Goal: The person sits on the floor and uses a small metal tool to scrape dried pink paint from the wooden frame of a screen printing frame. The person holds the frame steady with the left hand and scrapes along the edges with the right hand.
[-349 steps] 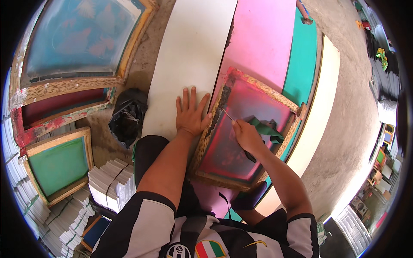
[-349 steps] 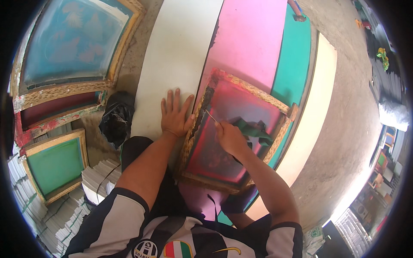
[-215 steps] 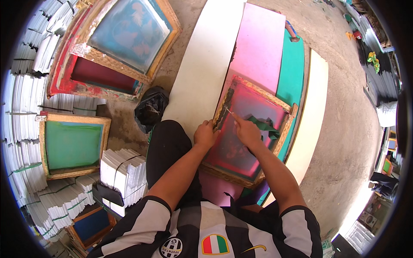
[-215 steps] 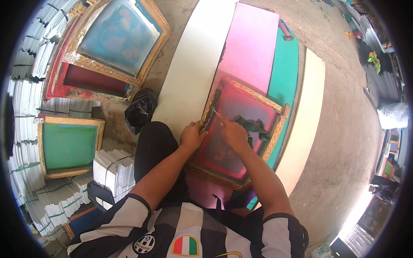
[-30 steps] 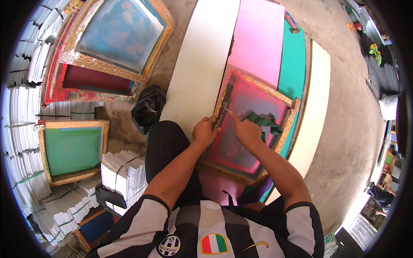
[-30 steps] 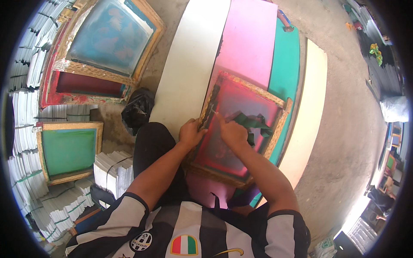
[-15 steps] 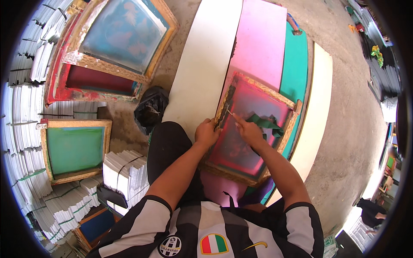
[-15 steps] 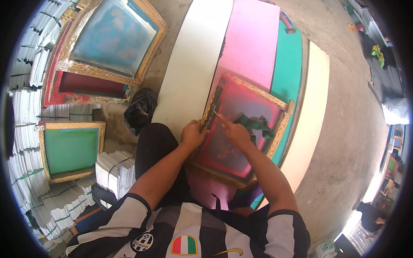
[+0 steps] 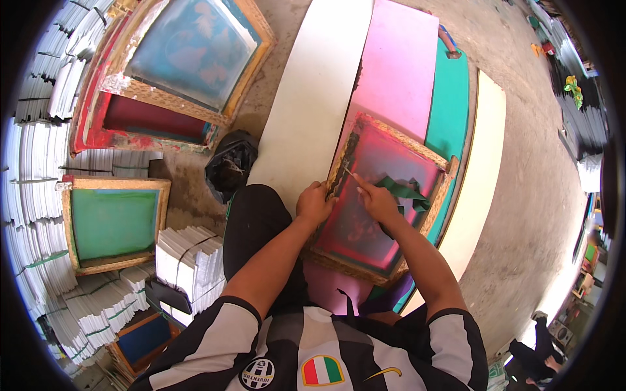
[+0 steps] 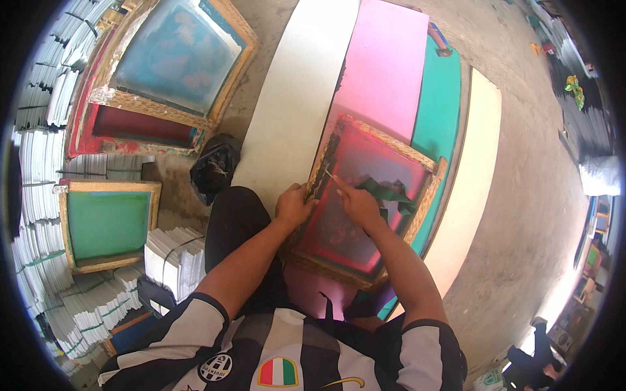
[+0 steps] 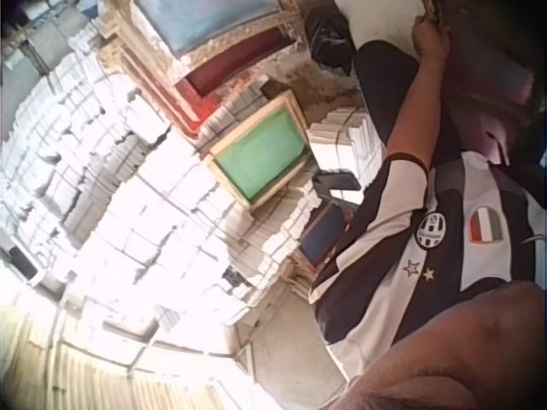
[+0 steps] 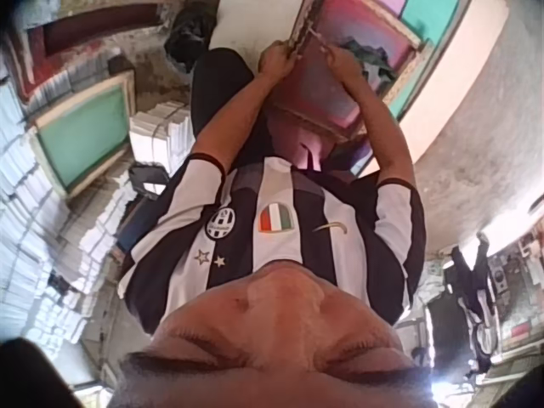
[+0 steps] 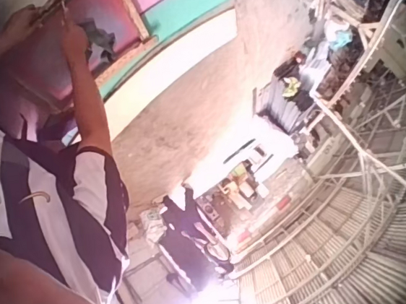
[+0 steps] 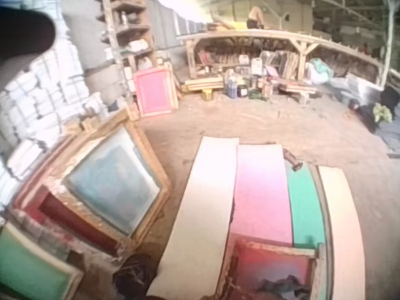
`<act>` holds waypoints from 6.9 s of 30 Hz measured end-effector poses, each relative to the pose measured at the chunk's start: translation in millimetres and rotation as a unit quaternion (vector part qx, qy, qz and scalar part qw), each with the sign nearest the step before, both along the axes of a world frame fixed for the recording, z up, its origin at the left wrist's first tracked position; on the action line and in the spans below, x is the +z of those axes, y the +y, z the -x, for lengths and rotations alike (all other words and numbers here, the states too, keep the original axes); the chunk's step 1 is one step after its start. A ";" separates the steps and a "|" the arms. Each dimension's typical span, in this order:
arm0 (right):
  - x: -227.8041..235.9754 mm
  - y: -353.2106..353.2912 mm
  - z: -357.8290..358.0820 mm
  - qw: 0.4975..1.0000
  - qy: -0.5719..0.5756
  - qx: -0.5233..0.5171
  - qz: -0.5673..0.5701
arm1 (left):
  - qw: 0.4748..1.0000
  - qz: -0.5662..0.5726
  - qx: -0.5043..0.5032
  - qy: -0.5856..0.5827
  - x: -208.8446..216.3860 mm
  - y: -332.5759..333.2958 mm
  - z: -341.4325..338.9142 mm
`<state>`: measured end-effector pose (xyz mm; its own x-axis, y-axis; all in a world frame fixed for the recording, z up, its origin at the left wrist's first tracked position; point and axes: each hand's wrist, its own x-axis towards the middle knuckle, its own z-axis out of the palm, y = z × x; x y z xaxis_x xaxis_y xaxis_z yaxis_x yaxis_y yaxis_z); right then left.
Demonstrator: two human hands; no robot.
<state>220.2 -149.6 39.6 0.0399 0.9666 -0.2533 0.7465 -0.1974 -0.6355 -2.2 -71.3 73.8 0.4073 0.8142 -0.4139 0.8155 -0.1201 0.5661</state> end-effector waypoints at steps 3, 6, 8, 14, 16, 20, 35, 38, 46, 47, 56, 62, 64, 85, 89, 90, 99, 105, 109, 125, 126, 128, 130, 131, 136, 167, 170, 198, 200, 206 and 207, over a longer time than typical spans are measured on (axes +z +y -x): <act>-16.2 1.4 -5.5 0.991 0.105 -0.011 -0.087 | 1.000 0.002 -0.004 0.005 0.0 2.3 -2.0; 23.4 8.0 14.1 0.996 -0.085 0.016 -0.002 | 1.000 0.007 0.003 0.011 2.0 2.9 4.6; 41.4 9.5 18.6 0.980 -0.187 0.024 0.059 | 1.000 0.013 0.003 0.008 4.5 2.4 2.6; 3.4 3.0 -3.8 0.998 0.062 -0.021 -0.011 | 1.000 0.019 -0.006 0.013 5.6 3.1 -3.7; 5.6 10.1 -12.0 0.998 0.061 0.007 0.007 | 1.000 0.023 -0.001 0.015 4.1 2.5 -1.8; 36.6 20.6 -4.0 0.993 -0.087 0.036 0.075 | 0.999 0.027 0.002 0.019 8.4 3.8 1.6; 32.7 26.3 -12.1 0.998 0.040 0.024 0.052 | 1.000 -0.004 0.006 -0.004 -5.6 -0.3 5.8; 8.9 23.1 -20.5 0.980 0.165 -0.046 0.106 | 1.000 -0.014 0.003 -0.013 -8.1 -1.5 2.5; 1.4 8.6 -7.0 0.985 0.134 -0.023 -0.103 | 1.000 -0.006 0.002 -0.015 -7.7 -1.1 0.5; 4.3 3.4 -1.4 0.993 0.100 -0.021 -0.064 | 1.000 -0.008 0.005 -0.014 -8.6 -1.4 3.6; 57.7 5.8 27.7 0.991 -0.106 -0.021 0.079 | 1.000 -0.002 0.010 -0.019 -7.3 -1.4 4.2; 69.1 12.9 33.5 0.983 -0.144 -0.006 0.110 | 1.000 0.009 0.005 -0.005 -3.5 0.9 3.9; 67.0 11.2 32.8 0.984 -0.149 -0.007 0.100 | 1.000 0.019 0.003 0.002 4.5 2.6 0.1; 79.6 16.0 49.8 0.961 -0.195 0.027 0.196 | 1.000 -0.014 -0.006 -0.011 -5.0 -0.8 2.7; 59.8 13.2 41.2 0.983 -0.081 -0.011 0.162 | 1.000 -0.016 -0.004 0.002 -9.8 -1.4 2.9; 38.2 4.5 37.2 0.992 -0.041 -0.033 0.116 | 1.000 -0.013 -0.005 0.000 -7.6 -1.2 -1.2; 54.7 10.6 41.6 0.987 -0.096 -0.023 0.124 | 1.000 -0.016 -0.008 0.000 -5.0 -0.5 4.8; 6.4 0.8 21.6 0.995 0.083 -0.050 0.005 | 1.000 -0.008 -0.018 0.018 -9.0 2.1 -1.2; 68.9 16.1 46.2 0.967 -0.187 0.004 0.174 | 1.000 -0.005 -0.010 0.017 0.3 2.1 4.4; 58.1 13.5 35.2 0.994 -0.072 -0.026 0.084 | 1.000 -0.014 0.001 -0.024 -5.9 -1.4 6.1; 27.8 8.1 23.4 0.996 0.046 -0.060 0.055 | 1.000 -0.015 -0.003 -0.027 -7.9 -1.4 1.2; 18.9 11.2 19.6 0.957 0.221 -0.138 0.129 | 1.000 -0.013 0.003 -0.020 -9.7 -1.4 2.9; 47.3 23.9 21.8 0.922 0.255 -0.175 0.234 | 1.000 -0.009 0.015 -0.013 -5.7 -1.7 6.4; 52.7 24.2 19.0 0.927 0.237 -0.171 0.234 | 1.000 -0.005 0.009 -0.013 -6.1 -0.8 5.0; 67.0 12.3 27.7 0.992 -0.069 -0.055 0.095 | 1.000 -0.012 0.015 -0.016 -8.3 -1.6 6.3; 87.3 18.1 54.7 0.974 -0.172 -0.024 0.148 | 1.000 0.001 0.000 0.003 -8.8 0.4 3.1; 100.4 31.1 70.5 0.959 -0.200 -0.026 0.197 | 1.000 0.011 -0.005 0.013 -1.4 2.3 0.5; 35.6 -0.2 32.4 0.994 0.001 -0.073 0.080 | 1.000 -0.009 0.003 -0.006 -11.8 -0.8 4.1; 16.1 -2.7 20.8 0.990 0.116 -0.082 0.026 | 1.000 -0.008 0.000 -0.002 -13.6 -0.9 3.0; 19.9 4.0 14.1 0.990 0.101 -0.058 0.075 | 1.000 0.006 0.005 0.000 -7.0 1.3 3.7; 48.9 12.9 24.4 0.991 0.014 -0.040 0.126 | 1.000 0.006 0.007 0.002 -7.9 1.6 6.5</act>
<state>195.8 -136.7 88.4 0.1041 0.8659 -0.4892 0.7050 -0.4112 -0.5779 -8.8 -69.7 65.9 0.3947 0.8144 -0.4254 0.8188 -0.1017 0.5649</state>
